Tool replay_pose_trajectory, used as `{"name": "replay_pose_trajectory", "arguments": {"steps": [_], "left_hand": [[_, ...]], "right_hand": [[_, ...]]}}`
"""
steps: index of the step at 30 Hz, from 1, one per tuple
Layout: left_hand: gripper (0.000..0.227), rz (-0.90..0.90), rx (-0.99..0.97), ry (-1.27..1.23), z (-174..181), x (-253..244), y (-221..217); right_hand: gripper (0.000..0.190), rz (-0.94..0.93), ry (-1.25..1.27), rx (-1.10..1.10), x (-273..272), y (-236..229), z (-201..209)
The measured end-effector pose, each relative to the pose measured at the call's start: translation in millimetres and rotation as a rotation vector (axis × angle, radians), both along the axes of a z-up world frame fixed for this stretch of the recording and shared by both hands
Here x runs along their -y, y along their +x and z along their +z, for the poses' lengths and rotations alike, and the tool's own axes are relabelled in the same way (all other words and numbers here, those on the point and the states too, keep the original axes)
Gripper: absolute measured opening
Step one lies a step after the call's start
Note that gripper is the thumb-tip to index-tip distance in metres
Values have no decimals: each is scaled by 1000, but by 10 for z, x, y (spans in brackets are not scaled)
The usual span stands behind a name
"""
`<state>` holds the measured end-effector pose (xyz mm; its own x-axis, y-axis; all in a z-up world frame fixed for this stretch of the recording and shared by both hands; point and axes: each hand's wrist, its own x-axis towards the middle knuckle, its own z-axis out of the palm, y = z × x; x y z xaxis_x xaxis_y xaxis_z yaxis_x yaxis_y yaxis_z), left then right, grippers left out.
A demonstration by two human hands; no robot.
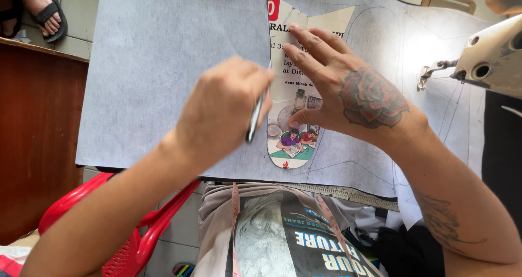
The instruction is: Tracing a paper pattern onto fabric using a pen at a sewing workstation
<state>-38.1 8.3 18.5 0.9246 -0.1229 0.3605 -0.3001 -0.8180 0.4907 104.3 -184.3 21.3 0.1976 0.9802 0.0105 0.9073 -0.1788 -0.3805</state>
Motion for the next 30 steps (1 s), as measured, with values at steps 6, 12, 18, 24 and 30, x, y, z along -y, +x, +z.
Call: {"name": "replay_pose_trajectory", "arguments": {"steps": [6,12,18,24,30], "left_hand": [[9,-116,-330,-98,313,180,-564],[21,-95,-189,-187,643,-119,-440],[11,-74,57,-342,497,-495,431],[9,-184,-1,-547,-7,-369,1264],[11,-260,-96,-587,-177,-251,1496]], "right_hand": [[102,-4,-6,12,-13,-11,30],[101,-2,11,16,-5,-9,26],[104,-38,22,22,-23,-41,72],[101,-70,35,1,-56,-63,109],[101,-94,23,-39,-59,-62,103]]}}
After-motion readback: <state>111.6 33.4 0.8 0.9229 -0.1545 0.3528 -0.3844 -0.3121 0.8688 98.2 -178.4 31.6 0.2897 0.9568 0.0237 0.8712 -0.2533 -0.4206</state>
